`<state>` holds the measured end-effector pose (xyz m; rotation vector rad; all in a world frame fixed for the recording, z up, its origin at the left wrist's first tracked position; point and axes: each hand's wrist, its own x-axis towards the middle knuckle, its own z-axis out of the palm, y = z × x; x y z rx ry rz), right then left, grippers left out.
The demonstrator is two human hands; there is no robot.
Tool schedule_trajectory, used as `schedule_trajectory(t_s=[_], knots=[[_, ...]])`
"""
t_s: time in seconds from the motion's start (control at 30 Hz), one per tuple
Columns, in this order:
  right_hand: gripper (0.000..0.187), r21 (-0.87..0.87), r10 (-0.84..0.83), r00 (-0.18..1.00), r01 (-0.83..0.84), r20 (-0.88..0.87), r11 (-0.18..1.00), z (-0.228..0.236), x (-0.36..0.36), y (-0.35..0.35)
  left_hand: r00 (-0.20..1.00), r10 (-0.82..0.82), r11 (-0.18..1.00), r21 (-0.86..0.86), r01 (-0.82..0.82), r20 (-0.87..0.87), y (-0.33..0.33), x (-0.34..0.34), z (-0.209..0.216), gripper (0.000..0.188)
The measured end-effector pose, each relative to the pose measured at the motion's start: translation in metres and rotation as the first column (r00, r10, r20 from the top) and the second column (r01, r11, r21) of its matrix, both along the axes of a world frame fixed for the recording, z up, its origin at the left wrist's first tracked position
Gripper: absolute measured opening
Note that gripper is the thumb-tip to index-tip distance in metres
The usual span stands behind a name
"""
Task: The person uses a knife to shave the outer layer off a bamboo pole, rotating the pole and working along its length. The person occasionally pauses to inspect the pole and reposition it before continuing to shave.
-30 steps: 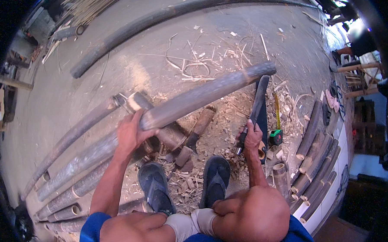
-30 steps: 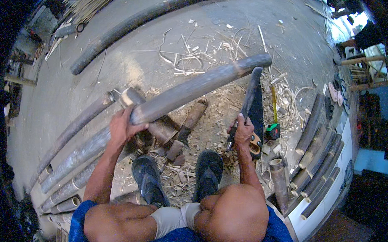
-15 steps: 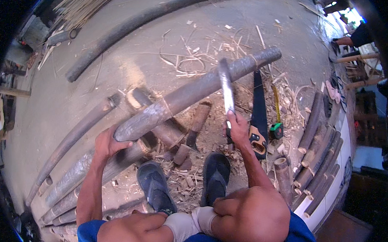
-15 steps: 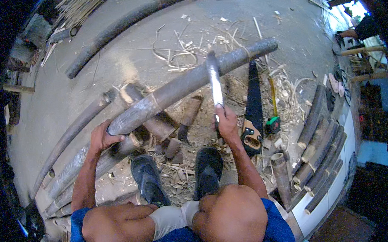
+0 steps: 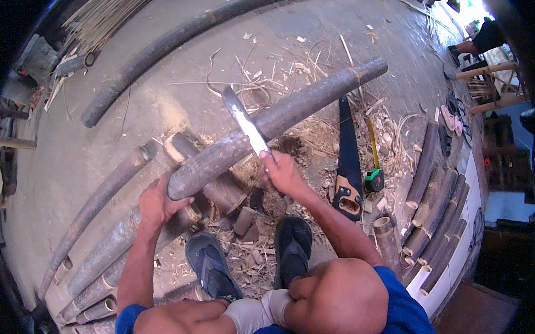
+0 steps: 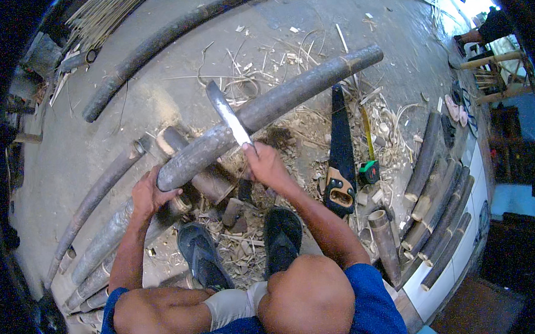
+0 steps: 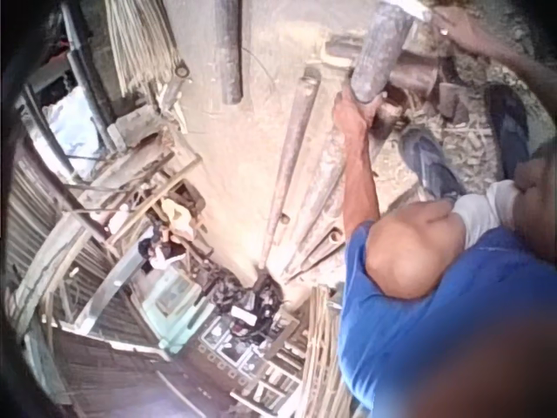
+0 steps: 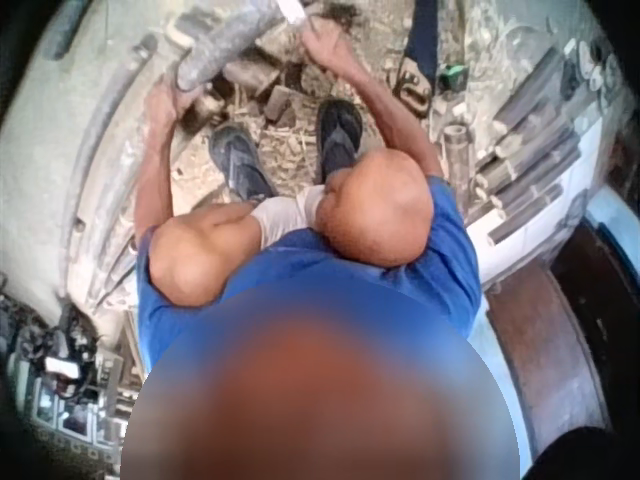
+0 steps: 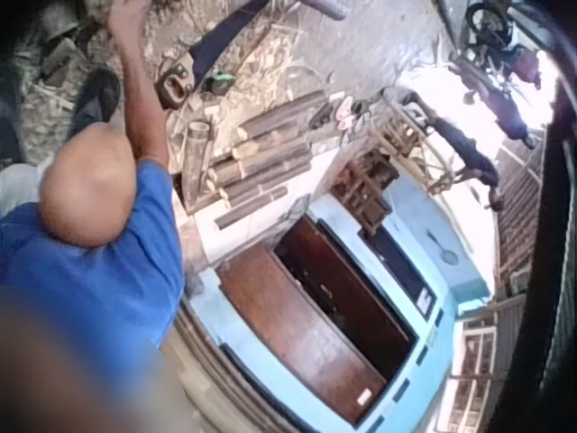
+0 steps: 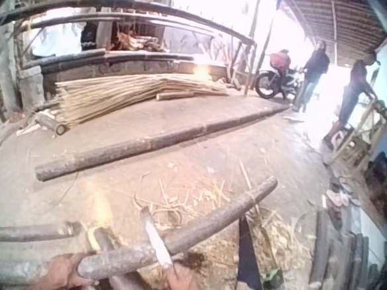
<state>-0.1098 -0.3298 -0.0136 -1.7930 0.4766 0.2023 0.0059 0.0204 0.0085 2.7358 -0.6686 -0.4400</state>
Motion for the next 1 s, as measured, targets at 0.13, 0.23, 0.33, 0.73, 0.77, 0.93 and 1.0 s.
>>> schedule_trajectory(t_s=[0.13, 0.23, 0.33, 0.73, 0.77, 0.93, 1.0], knots=[[0.048, 0.026, -0.451, 0.891, 0.450, 0.063, 0.893, -0.004, 0.004, -0.009, 1.000, 0.011, 1.000, 0.013, -0.011, -0.022, -0.001, 0.002, 0.000, 0.095], [0.045, -0.054, -0.176, 0.968, 0.188, 0.177, 0.981, -0.015, 0.000, 0.000, 1.000, 0.018, 0.999, 0.033, -0.017, -0.026, -0.003, 0.003, 0.001, 0.096], [0.043, -0.195, 0.071, 0.976, -0.030, 0.205, 0.980, -0.027, -0.008, 0.014, 0.999, 0.009, 0.999, 0.036, -0.008, -0.045, -0.004, 0.004, 0.004, 0.099], [0.040, 0.094, -0.468, 0.882, 0.463, 0.048, 0.881, -0.008, 0.003, -0.007, 0.993, -0.005, 1.000, -0.019, 0.003, -0.118, -0.005, 0.010, 0.005, 0.096], [0.040, 0.107, -0.393, 0.920, 0.390, 0.002, 0.915, -0.006, 0.000, -0.001, 0.997, -0.002, 1.000, -0.020, 0.001, -0.079, -0.006, 0.006, 0.002, 0.096], [0.038, -0.193, 0.166, 0.986, -0.157, 0.031, 0.968, -0.010, -0.003, 0.010, 0.999, -0.003, 0.998, -0.056, 0.001, -0.034, -0.008, 0.004, -0.001, 0.094], [0.038, 0.023, -0.198, 0.976, 0.197, 0.089, 0.980, -0.019, -0.003, 0.006, 0.996, 0.001, 0.998, -0.064, -0.007, -0.091, -0.008, 0.005, 0.001, 0.094]])
